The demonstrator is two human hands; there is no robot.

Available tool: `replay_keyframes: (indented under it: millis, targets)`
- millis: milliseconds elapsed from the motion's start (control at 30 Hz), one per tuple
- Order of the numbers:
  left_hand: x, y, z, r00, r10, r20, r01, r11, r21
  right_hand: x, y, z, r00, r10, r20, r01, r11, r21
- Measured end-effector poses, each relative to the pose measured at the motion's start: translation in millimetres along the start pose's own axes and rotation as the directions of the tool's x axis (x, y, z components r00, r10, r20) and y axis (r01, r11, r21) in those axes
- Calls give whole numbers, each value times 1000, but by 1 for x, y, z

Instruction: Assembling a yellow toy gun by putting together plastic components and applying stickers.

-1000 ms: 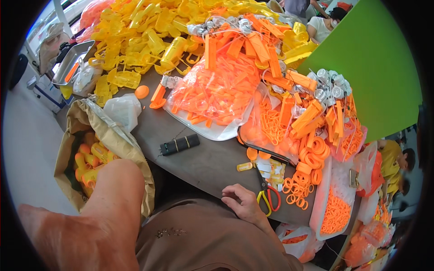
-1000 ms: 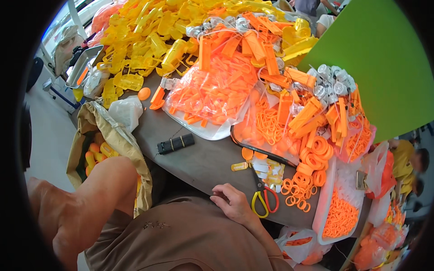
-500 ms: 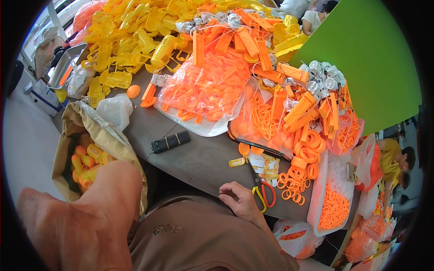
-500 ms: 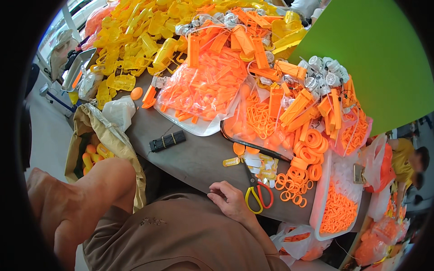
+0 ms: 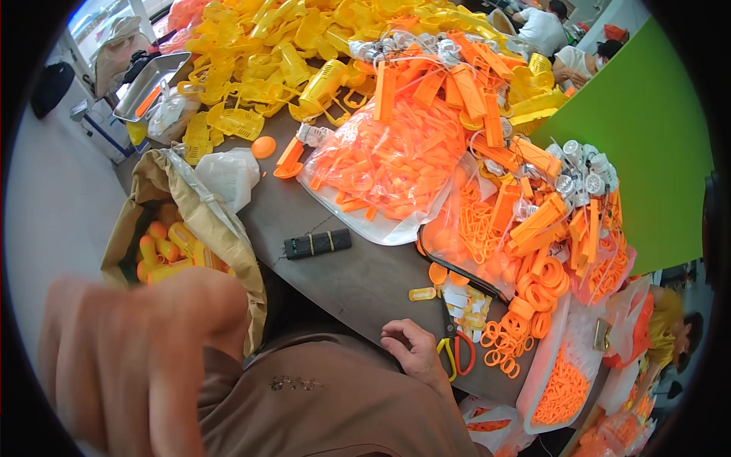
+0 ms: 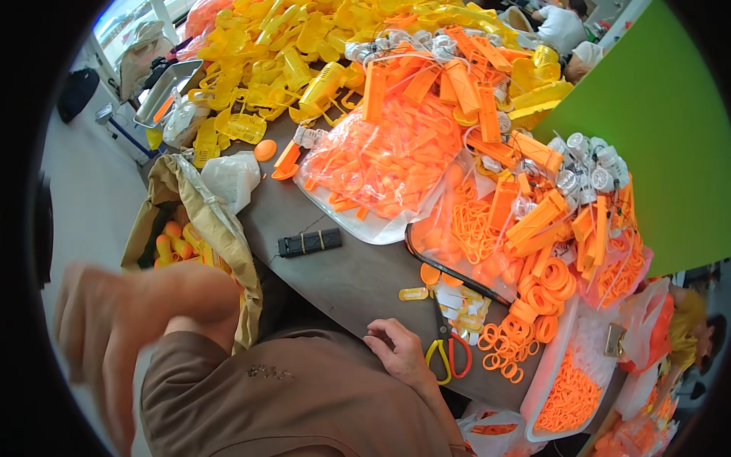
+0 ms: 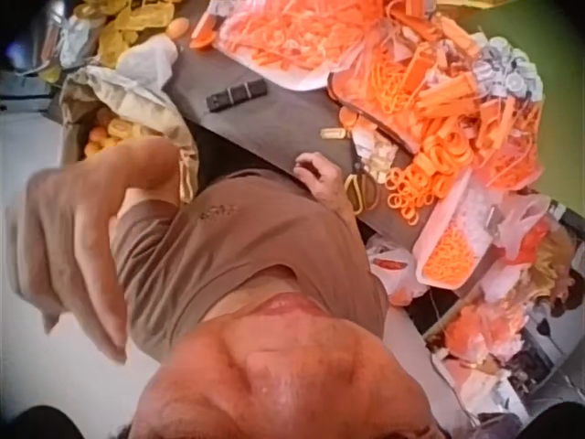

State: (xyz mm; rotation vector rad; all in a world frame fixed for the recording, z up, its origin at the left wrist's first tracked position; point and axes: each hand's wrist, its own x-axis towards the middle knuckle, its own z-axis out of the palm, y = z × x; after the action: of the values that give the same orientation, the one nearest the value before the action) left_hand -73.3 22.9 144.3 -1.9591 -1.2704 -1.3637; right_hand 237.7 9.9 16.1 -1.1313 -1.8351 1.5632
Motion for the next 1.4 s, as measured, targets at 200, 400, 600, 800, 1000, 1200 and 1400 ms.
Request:
replay_keyframes:
  millis: [200,400,600,800,1000,1200,1400]
  targets:
    - [70,-130,89,767,-579,278,627,584,-516,-2,37,3,984,174,-28,-167,970,180]
    - [53,-356,212,522,-850,71,822,524,221,6,36,10,957,243,-155,-207,954,217]
    - [97,-354,285,394,-919,3,727,314,611,2,44,9,946,62,-320,-24,992,121]
    - [47,-389,285,521,-852,48,670,443,595,8,38,8,936,27,-350,10,995,104]
    - [-6,-402,250,654,-727,209,586,661,467,6,40,13,937,53,-344,-10,992,126]
    - [20,-387,192,656,-727,201,675,685,274,5,36,15,940,116,-320,-48,976,211]
    - [72,-260,145,727,-683,-68,685,728,13,0,44,15,939,73,-335,-4,979,202]
